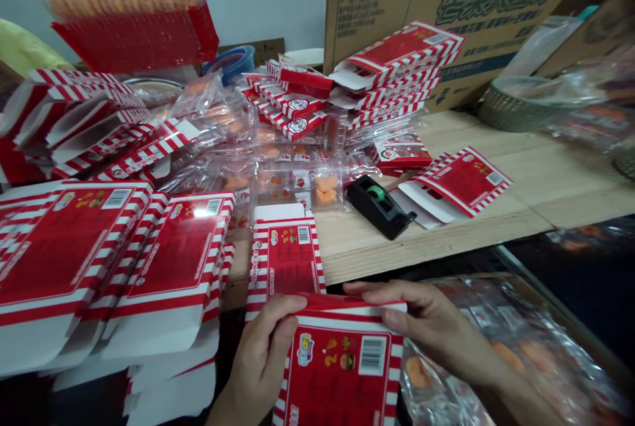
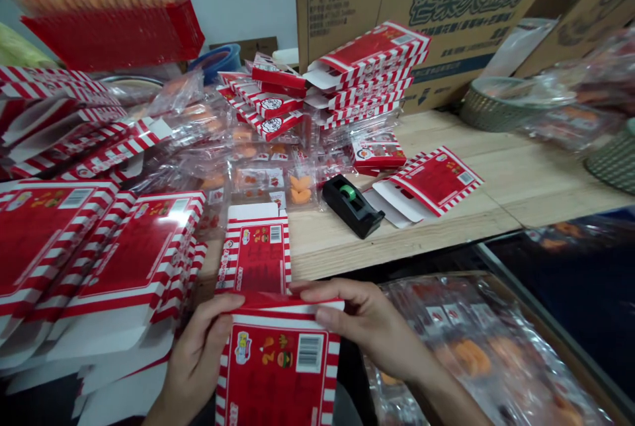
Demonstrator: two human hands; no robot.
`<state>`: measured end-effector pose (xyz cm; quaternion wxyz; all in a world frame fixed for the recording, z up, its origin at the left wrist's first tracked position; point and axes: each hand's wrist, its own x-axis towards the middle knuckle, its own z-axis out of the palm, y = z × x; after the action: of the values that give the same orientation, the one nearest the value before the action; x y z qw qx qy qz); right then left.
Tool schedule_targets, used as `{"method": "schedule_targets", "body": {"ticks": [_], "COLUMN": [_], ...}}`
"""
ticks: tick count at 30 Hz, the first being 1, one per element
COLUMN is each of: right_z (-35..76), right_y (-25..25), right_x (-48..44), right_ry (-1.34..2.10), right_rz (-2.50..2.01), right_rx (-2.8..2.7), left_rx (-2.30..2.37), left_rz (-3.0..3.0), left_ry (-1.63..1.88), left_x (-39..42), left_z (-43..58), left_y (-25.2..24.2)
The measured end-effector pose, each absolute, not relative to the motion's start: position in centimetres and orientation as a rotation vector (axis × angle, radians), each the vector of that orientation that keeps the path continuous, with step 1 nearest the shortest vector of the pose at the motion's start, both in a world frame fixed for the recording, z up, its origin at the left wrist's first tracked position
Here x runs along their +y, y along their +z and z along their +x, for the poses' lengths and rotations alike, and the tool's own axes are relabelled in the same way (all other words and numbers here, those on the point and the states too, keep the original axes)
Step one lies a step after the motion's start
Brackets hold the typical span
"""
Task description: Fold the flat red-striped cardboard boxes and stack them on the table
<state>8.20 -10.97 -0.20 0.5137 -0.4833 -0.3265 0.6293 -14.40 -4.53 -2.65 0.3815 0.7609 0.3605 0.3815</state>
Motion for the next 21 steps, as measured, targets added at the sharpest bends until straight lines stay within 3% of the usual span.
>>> {"method": "schedule_targets", "body": {"ticks": [12, 21], "right_z": [8.6, 8.3], "right_y": [-0.6, -1.2], "right_x": [-11.6, -11.3], "right_ry": [1.55, 1.645], "right_rz": [-1.103, -1.102], "right_rx": [-0.986, -0.627], "left_rx": [1.034, 0.907], "left_rz": [1.862, 2.173], "left_ry": [1.063, 0.995], "left_x": [-5.3, -5.0], "left_z": [-14.0, -14.9], "left_y": [-3.2, -3.7]}}
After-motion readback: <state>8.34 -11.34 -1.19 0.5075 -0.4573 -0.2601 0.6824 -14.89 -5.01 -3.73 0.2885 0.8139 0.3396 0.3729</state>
